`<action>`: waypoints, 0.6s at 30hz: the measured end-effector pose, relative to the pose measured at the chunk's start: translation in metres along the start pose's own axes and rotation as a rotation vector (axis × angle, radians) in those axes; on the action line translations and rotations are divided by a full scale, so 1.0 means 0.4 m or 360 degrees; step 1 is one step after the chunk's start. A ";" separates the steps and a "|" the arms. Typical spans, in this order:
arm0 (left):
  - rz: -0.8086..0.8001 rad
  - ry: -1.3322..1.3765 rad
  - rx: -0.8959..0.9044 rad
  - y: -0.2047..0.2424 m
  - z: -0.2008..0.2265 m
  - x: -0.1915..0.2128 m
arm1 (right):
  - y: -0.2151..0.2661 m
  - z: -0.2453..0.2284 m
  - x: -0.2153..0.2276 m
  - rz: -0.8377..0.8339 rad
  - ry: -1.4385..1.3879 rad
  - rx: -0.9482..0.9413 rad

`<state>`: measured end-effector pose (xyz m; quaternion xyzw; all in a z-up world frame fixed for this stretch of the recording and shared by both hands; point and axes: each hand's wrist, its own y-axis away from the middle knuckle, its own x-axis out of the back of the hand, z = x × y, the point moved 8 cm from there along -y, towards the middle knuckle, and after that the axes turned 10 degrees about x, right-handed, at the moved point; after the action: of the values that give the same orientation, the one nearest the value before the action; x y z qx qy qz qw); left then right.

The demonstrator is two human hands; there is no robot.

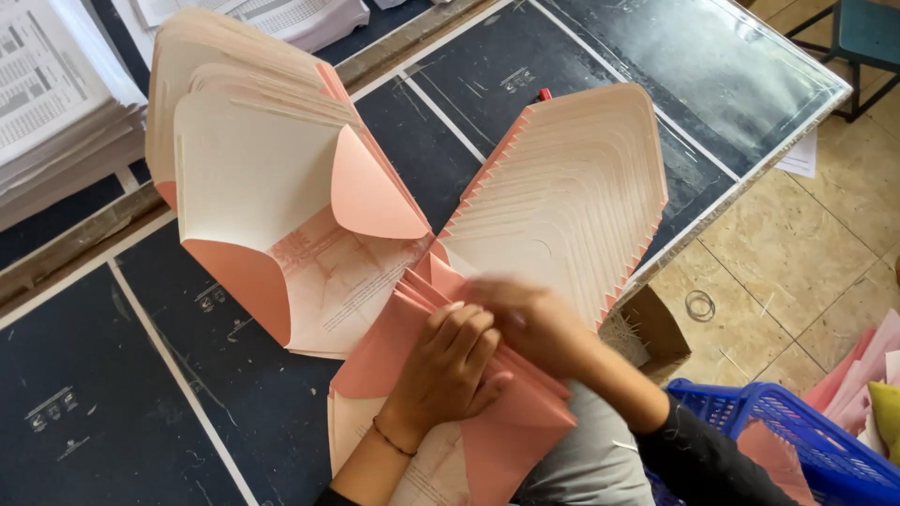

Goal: The person folds a stack of pink and white paper sheets on a table. They use a red tool to crease the folds and a brush to smooth the paper. The person then stacks the folded sheets and places them on the table.

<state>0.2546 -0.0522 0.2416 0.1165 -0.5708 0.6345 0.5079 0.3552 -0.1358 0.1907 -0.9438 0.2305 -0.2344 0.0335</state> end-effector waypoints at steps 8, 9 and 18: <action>-0.0228 0.0083 0.0070 -0.017 -0.013 -0.056 | 0.043 0.080 0.310 0.0597 0.1260 -0.0218; -0.0229 0.0081 0.0075 -0.019 -0.009 -0.047 | 0.040 0.043 0.323 0.0594 0.1256 -0.0216; -0.0240 0.0076 0.0103 -0.017 -0.017 -0.073 | -0.040 -0.067 0.172 0.0141 -0.0582 0.0093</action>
<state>0.2760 -0.0627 0.2222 0.1602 -0.5274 0.6152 0.5637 0.4036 -0.1515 0.2466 -0.9583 0.2549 -0.0639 0.1126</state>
